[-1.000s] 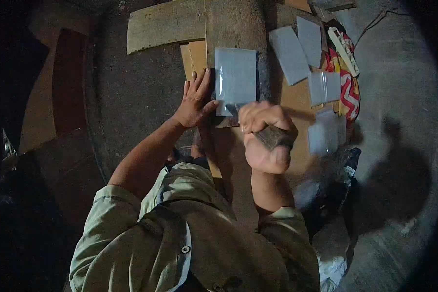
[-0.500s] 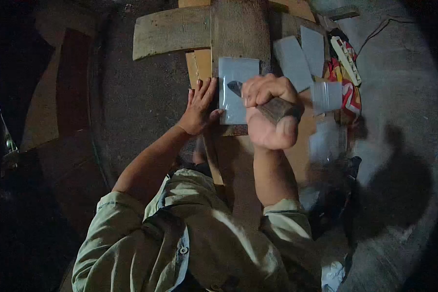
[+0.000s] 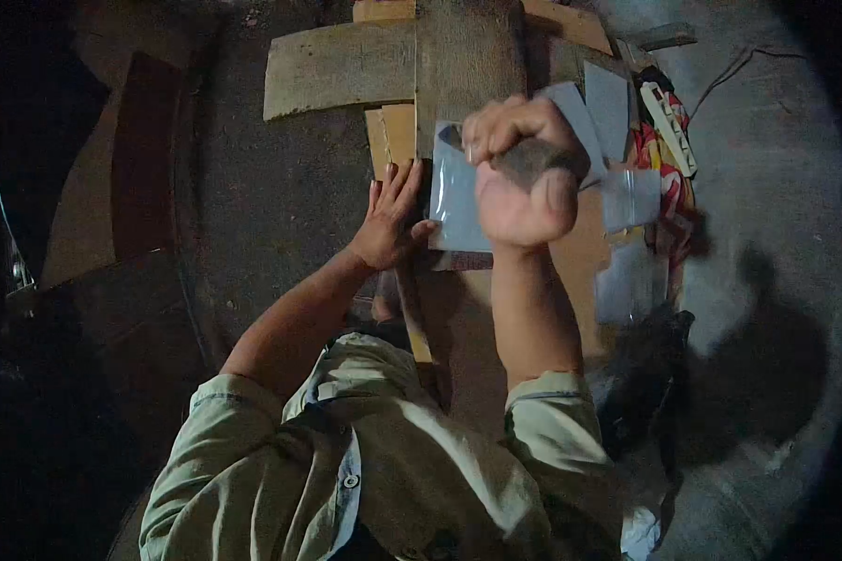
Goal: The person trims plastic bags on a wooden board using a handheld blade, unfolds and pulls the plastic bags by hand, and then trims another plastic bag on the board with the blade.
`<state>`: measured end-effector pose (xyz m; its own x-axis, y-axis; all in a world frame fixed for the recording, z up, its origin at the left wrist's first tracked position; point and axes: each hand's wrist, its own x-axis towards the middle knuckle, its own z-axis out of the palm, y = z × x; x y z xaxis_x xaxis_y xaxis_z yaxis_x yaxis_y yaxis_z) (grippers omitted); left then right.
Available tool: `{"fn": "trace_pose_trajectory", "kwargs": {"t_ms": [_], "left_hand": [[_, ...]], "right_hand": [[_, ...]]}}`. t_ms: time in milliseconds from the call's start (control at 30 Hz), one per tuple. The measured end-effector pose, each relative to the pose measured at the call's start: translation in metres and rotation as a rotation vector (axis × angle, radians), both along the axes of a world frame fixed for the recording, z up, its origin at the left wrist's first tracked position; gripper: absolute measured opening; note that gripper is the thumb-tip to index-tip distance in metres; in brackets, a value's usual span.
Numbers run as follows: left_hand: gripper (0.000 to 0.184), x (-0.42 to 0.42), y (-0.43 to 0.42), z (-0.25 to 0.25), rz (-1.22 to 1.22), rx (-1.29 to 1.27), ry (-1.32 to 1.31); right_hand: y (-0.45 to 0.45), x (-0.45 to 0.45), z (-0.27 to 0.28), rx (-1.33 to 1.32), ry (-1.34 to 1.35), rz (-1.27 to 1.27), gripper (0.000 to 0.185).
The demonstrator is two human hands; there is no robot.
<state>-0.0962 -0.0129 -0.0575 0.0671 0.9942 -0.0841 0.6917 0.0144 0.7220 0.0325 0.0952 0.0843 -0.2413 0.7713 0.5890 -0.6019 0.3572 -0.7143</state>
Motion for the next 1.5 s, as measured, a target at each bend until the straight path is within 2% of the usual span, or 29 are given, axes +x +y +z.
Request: {"fn": "trace_pose_trajectory", "kwargs": {"t_ms": [67, 133, 200, 267, 333, 400, 433, 467, 500, 600, 700, 733, 800, 867, 933, 967, 1000, 1067, 1133, 1167, 1233, 1300, 1333, 1400, 1467, 1500], "left_hand": [[0.086, 0.001, -0.002, -0.001, -0.006, -0.002, -0.001], [0.087, 0.001, -0.002, 0.001, -0.002, 0.006, 0.009], [0.086, 0.0, -0.002, 0.001, -0.031, 0.001, -0.008], [0.082, 0.002, -0.002, 0.007, -0.005, -0.04, 0.07], [0.074, 0.005, -0.003, 0.012, -0.02, -0.042, 0.089], [0.069, 0.007, -0.009, 0.016, -0.029, -0.02, 0.274], [0.067, 0.007, -0.012, 0.019, -0.038, 0.038, 0.286], [0.067, 0.011, -0.014, 0.022, -0.059, 0.056, 0.295], [0.067, 0.015, -0.017, 0.027, -0.096, 0.031, 0.364], [0.066, 0.025, -0.031, 0.035, -0.177, 0.062, 0.422], [0.07, 0.041, -0.038, 0.054, -0.34, 0.031, 0.429], [0.07, 0.046, -0.038, 0.054, -0.355, 0.05, 0.44], [0.076, 0.05, -0.04, 0.05, -0.459, 0.012, 0.458], [0.08, 0.052, -0.041, 0.046, -0.465, 0.053, 0.411], [0.08, 0.052, -0.037, 0.052, -0.482, 0.004, 0.434], [0.075, 0.048, -0.036, 0.048, -0.493, 0.007, 0.457], [0.075, 0.045, -0.034, 0.048, -0.501, 0.017, 0.463], [0.065, 0.038, -0.032, 0.049, -0.507, -0.029, 0.399], [0.063, 0.033, -0.03, 0.057, -0.535, -0.024, 0.399], [0.063, 0.032, -0.029, 0.059, -0.557, -0.071, 0.43], [0.059, 0.032, -0.029, 0.064, -0.596, -0.116, 0.53], [0.058, 0.03, -0.03, 0.062, -0.605, -0.106, 0.535], [0.057, 0.028, -0.03, 0.06, -0.607, -0.103, 0.536], [0.056, 0.027, -0.031, 0.058, -0.594, -0.115, 0.506], [0.057, 0.028, -0.03, 0.065, -0.596, -0.153, 0.487], [0.057, 0.028, -0.03, 0.066, -0.6, -0.154, 0.488]], "right_hand": [[-0.012, 0.0, -0.004, 0.05, -0.035, 0.006, 0.058], [-0.02, 0.003, -0.009, -0.048, -0.163, -0.072, 0.056], [-0.037, 0.016, 0.0, -0.021, -0.086, -0.079, 0.053], [-0.053, 0.028, 0.01, -0.195, -0.133, -0.266, 0.044], [-0.057, 0.055, 0.003, -0.17, -0.623, -0.466, 0.037], [-0.069, 0.066, 0.0, -0.259, -0.968, -0.662, 0.037], [-0.074, 0.073, -0.007, -0.318, -1.099, -0.704, 0.038], [-0.078, 0.083, -0.019, -0.386, -1.229, -0.743, 0.04], [-0.082, 0.096, -0.039, -0.393, -1.393, -0.76, 0.05], [-0.103, 0.115, -0.076, -0.505, -1.49, -0.759, 0.06], [-0.123, 0.139, -0.127, -0.494, -1.457, -0.777, 0.064], [-0.121, 0.142, -0.121, -0.499, -1.438, -0.801, 0.064], [-0.121, 0.148, -0.103, -0.868, -1.455, -0.503, 0.062], [-0.12, 0.152, -0.098, -0.877, -1.494, -0.517, 0.06], [-0.117, 0.159, -0.105, -0.988, -1.341, -0.523, 0.056], [-0.115, 0.163, -0.107, -0.987, -1.329, -0.536, 0.056], [-0.112, 0.16, -0.088, -0.888, -1.281, -0.677, 0.053], [-0.097, 0.158, -0.03, -0.84, -1.284, -0.727, 0.045], [-0.074, 0.167, -0.02, -0.571, -1.281, -0.793, 0.039], [-0.062, 0.168, -0.015, -0.57, -1.274, -0.805, 0.039], [-0.037, 0.158, -0.002, -0.223, -1.428, -1.105, 0.034], [-0.018, 0.149, 0.005, -0.001, -1.443, -1.197, 0.038], [-0.012, 0.144, 0.003, 0.063, -1.493, -1.221, 0.04], [-0.02, 0.128, -0.001, 0.132, -1.391, -1.202, 0.043], [-0.036, 0.115, -0.014, -0.08, -1.55, -0.909, 0.051], [-0.05, 0.114, -0.026, -0.053, -1.527, -0.936, 0.053]]}}
